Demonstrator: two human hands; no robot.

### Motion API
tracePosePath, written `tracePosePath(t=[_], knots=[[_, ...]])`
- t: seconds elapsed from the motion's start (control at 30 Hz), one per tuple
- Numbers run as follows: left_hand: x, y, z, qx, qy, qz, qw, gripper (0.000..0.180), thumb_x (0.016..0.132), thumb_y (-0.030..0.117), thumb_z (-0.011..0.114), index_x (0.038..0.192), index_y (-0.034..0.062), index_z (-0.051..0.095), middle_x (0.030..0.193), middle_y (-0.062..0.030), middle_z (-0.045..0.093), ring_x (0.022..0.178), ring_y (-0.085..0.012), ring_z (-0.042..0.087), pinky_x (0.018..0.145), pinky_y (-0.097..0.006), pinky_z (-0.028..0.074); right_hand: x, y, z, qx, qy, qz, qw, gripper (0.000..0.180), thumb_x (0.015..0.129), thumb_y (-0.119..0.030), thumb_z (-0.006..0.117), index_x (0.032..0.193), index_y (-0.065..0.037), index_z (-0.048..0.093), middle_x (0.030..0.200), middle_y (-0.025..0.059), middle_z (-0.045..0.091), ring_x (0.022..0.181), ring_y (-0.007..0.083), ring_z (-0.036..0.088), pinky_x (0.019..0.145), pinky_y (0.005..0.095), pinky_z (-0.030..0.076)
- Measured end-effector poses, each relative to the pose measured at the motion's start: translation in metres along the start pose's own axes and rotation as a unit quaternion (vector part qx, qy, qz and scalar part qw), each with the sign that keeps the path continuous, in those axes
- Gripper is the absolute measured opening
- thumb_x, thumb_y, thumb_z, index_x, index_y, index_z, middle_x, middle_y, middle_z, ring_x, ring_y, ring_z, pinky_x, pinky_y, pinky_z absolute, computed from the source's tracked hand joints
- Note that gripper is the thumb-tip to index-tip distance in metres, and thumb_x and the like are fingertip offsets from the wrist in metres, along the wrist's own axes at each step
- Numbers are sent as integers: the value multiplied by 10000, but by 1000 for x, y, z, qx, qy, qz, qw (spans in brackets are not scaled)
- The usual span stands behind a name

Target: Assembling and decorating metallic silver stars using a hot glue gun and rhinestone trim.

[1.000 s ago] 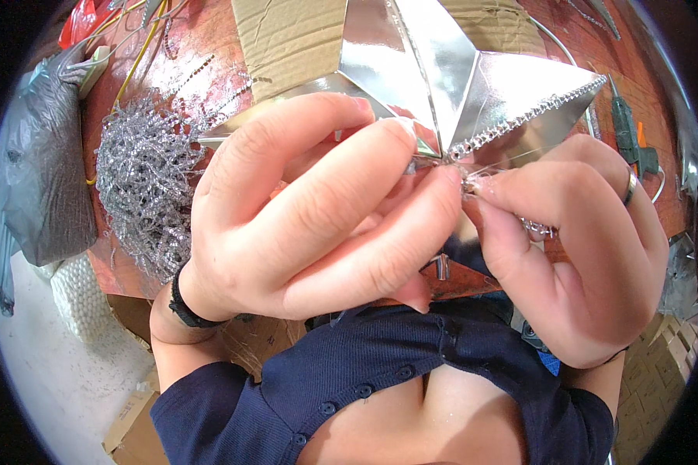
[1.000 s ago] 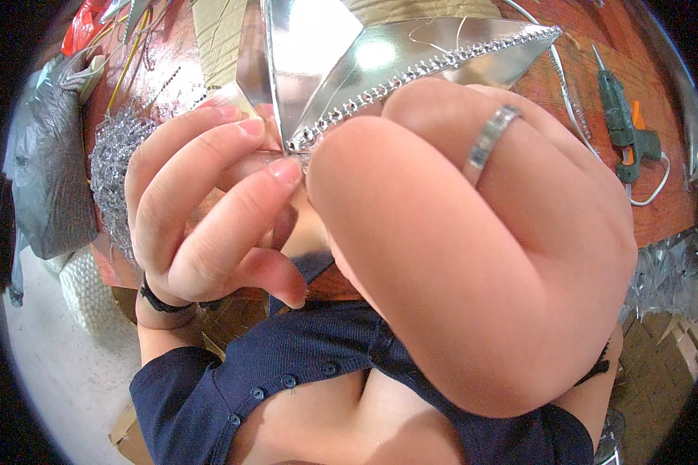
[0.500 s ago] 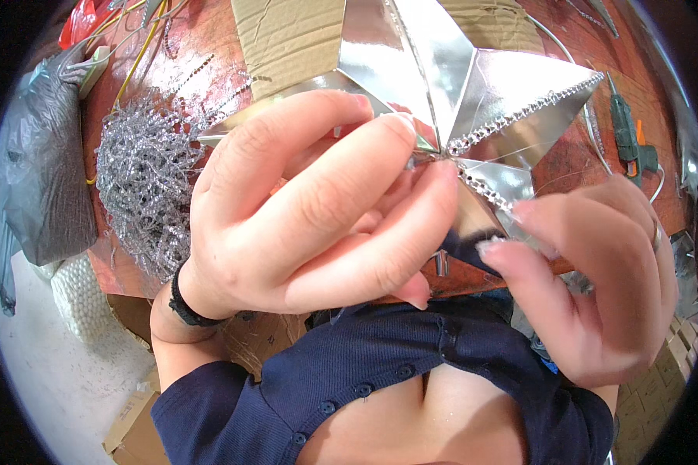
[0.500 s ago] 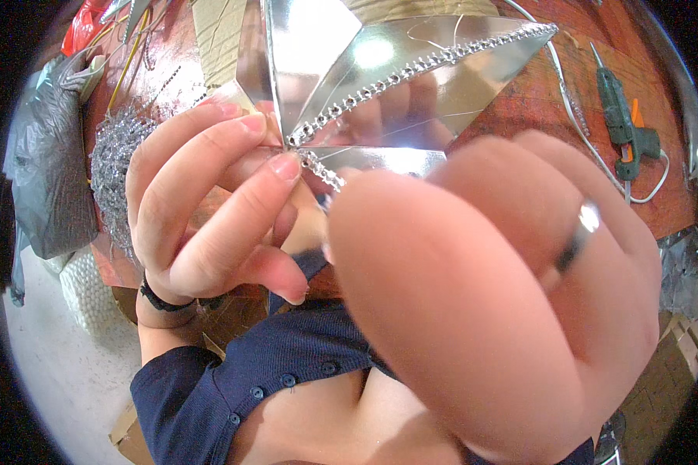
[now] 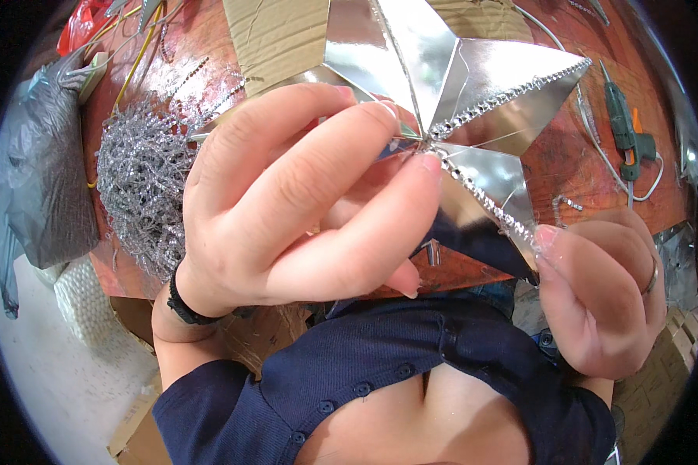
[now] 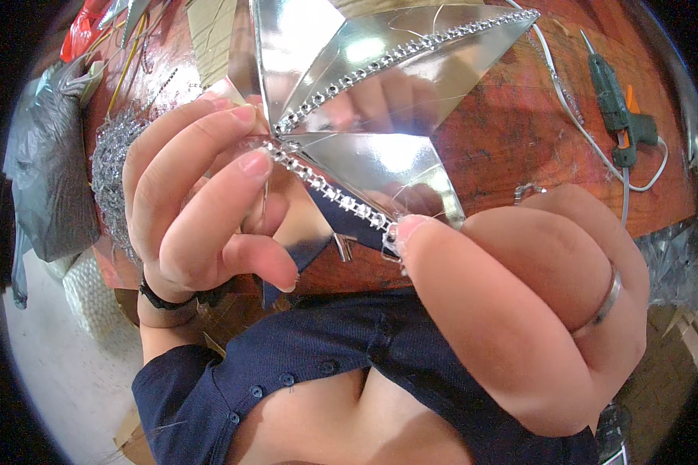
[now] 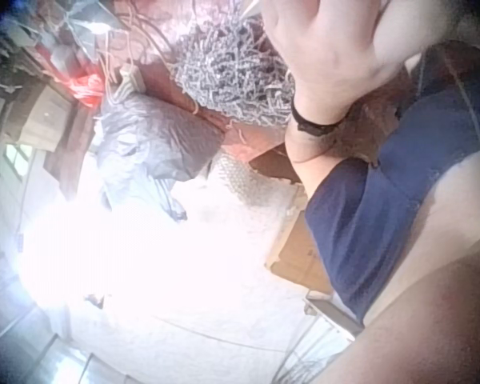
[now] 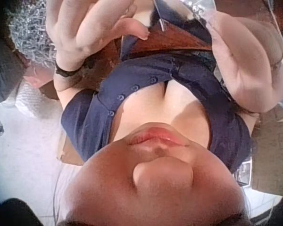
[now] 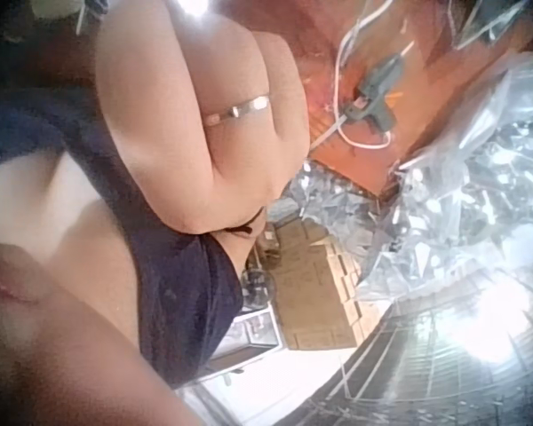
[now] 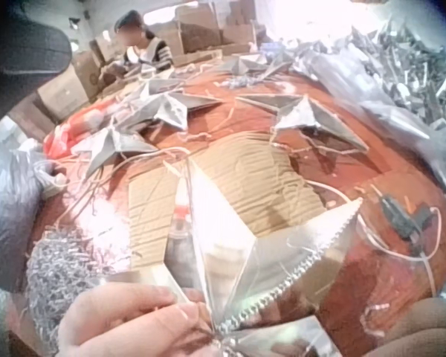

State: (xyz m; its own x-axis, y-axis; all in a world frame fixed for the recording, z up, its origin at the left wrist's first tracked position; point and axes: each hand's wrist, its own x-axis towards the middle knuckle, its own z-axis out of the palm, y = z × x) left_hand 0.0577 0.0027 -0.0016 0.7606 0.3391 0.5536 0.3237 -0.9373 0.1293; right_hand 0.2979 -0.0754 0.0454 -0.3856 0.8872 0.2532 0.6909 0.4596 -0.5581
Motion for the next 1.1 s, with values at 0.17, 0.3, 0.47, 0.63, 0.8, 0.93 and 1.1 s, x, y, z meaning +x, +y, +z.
tracePosePath(t=[0.17, 0.3, 0.47, 0.63, 0.8, 0.93, 1.1], knots=[[0, 0, -1, 5, -12, -11, 1000, 505, 806, 510, 557, 1050, 69, 590, 1031, -154, 588, 907, -328, 592, 768, -403, 526, 2, -3, 9, -7, 56, 20, 998, 367, 606, 115, 651, 959, 19, 625, 774, 101, 576, 571, 223, 518, 498, 308, 418], [-1, 0, -2, 7, -11, -13, 1000, 501, 808, 507, 557, 1053, 72, 587, 1029, -153, 588, 906, -326, 592, 768, -400, 525, 10, -1, -1, -8, 6, 13, 1000, 370, 594, 94, 623, 953, 10, 642, 802, 108, 599, 564, 213, 510, 501, 303, 413], [0, 2, -3, 6, -10, -25, 1000, 526, 789, 536, 552, 1048, 80, 592, 1034, -148, 587, 907, -318, 590, 756, -390, 523, 20, 4, -4, -103, -107, -79, 986, 422, 551, 25, 594, 968, 28, 659, 781, 96, 590, 519, 182, 461, 485, 293, 370], [-3, -5, 0, 30, 4, 18, 999, 546, 770, 555, 553, 1039, 82, 598, 1032, -143, 589, 904, -315, 591, 752, -388, 524, 30, 3, 11, -114, -47, -106, 987, 477, 508, -8, 586, 976, 33, 672, 666, 36, 505, 489, 168, 392, 469, 288, 333], [-5, -6, 0, 20, 12, 6, 1000, 548, 763, 558, 560, 1023, 77, 605, 1025, -138, 596, 907, -312, 591, 751, -385, 522, 40, 3, 20, -123, -1, -127, 984, 523, 475, -34, 579, 982, 37, 683, 574, -12, 437, 465, 156, 337, 456, 285, 303], [0, -10, -4, -24, 0, -7, 1000, 609, 743, 589, 571, 1011, 43, 603, 994, -127, 607, 908, -297, 595, 760, -364, 513, 38, 5, 18, -135, -11, -143, 980, 533, 460, -24, 586, 981, 23, 687, 564, -20, 411, 475, 155, 323, 441, 280, 288], [-1, -10, -6, -128, -12, -139, 982, 771, 700, 665, 586, 1035, -29, 573, 1059, -175, 575, 936, -270, 592, 807, -341, 487, 41, 2, 23, -139, 26, -150, 978, 529, 454, -30, 594, 972, 23, 688, 568, -20, 414, 478, 153, 327, 429, 278, 277]])
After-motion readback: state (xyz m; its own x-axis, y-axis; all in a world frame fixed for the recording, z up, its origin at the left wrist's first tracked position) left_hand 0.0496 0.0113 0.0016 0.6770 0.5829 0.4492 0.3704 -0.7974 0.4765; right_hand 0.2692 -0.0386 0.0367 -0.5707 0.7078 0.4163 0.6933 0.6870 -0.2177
